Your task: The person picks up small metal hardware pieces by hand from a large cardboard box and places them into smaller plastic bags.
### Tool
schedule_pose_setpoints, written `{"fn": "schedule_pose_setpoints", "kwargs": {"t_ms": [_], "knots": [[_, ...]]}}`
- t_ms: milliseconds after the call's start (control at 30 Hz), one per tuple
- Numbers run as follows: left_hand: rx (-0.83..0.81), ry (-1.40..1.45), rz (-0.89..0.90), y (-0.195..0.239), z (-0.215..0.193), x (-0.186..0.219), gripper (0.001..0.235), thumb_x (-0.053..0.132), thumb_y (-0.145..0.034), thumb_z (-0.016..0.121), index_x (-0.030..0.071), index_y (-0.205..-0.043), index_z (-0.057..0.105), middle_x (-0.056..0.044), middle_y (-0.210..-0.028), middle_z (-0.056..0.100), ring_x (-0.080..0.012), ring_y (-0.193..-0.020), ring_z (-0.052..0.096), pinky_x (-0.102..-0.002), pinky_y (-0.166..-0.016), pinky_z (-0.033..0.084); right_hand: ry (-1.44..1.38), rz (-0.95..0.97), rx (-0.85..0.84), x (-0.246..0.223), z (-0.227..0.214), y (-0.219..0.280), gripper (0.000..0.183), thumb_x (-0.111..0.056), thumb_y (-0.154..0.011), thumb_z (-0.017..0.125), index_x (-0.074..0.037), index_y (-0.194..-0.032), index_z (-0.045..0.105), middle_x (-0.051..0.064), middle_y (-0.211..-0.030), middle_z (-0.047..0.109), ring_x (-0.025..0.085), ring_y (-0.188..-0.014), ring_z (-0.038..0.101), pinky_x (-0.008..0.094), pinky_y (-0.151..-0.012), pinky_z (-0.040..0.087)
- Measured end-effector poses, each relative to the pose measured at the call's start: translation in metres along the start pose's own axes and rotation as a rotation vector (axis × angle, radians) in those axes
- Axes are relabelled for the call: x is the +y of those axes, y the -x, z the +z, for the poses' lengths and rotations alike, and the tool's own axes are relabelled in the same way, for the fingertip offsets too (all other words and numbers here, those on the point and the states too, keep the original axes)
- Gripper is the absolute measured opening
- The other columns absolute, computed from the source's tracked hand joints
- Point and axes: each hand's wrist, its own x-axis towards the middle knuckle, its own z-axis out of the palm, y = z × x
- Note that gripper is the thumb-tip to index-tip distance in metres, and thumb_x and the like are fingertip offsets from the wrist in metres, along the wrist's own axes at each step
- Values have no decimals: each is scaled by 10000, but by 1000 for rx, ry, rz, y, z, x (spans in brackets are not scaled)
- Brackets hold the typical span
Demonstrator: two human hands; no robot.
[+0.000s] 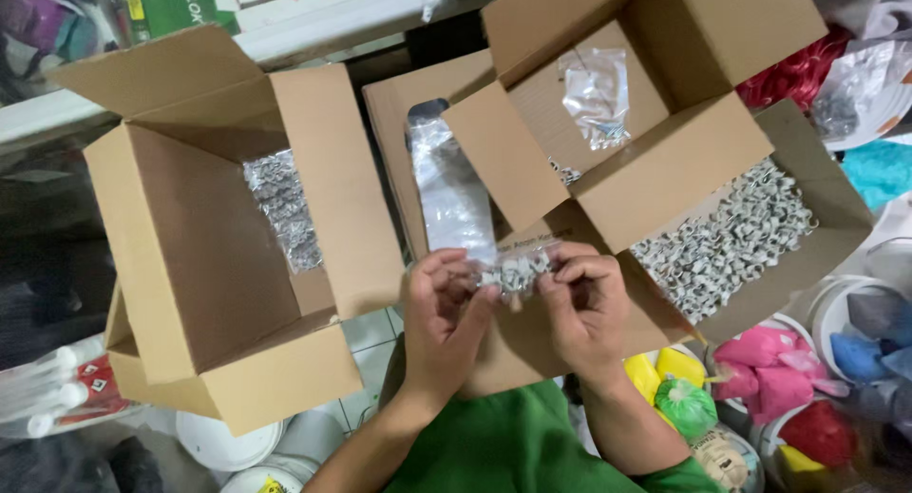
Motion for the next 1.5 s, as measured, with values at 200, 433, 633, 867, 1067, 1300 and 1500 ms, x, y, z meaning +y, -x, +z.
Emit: {"fn": "schedule_pose_setpoints", "kwargs": {"t_ms": [200, 433, 633, 867, 1067, 1300, 1500], "knots": [[5, 133, 175, -44, 45, 0, 316, -39, -1034, 606, -17, -1309, 453, -123, -1239, 613, -142, -1051, 675, -247, -872, 557, 452, -104, 45, -35, -22, -52, 119, 55, -1011, 627, 10, -1114, 668, 159, -1187, 677, 210, -1068, 676, 292, -897, 547], [34, -480, 434, -97, 78, 22, 175, -43, -944, 677, 9, -1112, 688, -129, -1150, 662, -249, -1038, 670, -315, -866, 557, 652, -150, -55, -53, -41, -116, 244, 46, -979, 632, -13, -1208, 691, 160, -1216, 701, 295, -1137, 698, 363, -984, 548], [42, -857, 552, -126, 95, 17, 216, 50, -908, 720, 53, -1123, 695, -88, -1169, 657, -314, -1182, 573, -491, -1079, 363, 974, -229, -140, -35, -54, -143, 376, 13, -880, 648, -69, -1242, 706, 100, -1213, 705, 324, -1184, 601, 442, -1052, 391], [14, -1062, 538, -140, 107, 8, 203, 79, -895, 689, 85, -1098, 694, -71, -1138, 646, -337, -1221, 538, -680, -1180, 187, 1114, -186, -163, -17, -61, -155, 355, -96, -850, 665, -102, -1201, 716, 57, -1207, 710, 310, -1243, 556, 605, -1172, 216], [-114, -1199, 556, -146, 109, 0, 250, 64, -827, 686, 60, -1078, 685, -98, -1076, 630, -378, -1204, 530, -746, -1154, 168, 1227, -104, -233, -7, -68, -159, 267, -162, -881, 658, -112, -1130, 740, 44, -1150, 723, 319, -1255, 556, 706, -1203, 93], [-66, -1158, 530, -144, 114, 8, 292, 49, -907, 652, 52, -1199, 667, -104, -1221, 626, -352, -1301, 536, -717, -1232, 180, 1244, -181, -184, -10, -76, -165, 336, -159, -874, 653, -93, -1194, 732, 139, -1373, 681, 390, -1378, 499, 695, -1185, 112], [-54, -991, 659, -119, 97, 25, 306, 15, -936, 708, 59, -1232, 647, -103, -1303, 607, -351, -1333, 535, -670, -1250, 175, 813, -218, 103, -40, -71, -134, 282, 30, -956, 634, -93, -1206, 673, 44, -1305, 697, 285, -1276, 627, 545, -1290, 213]]}}
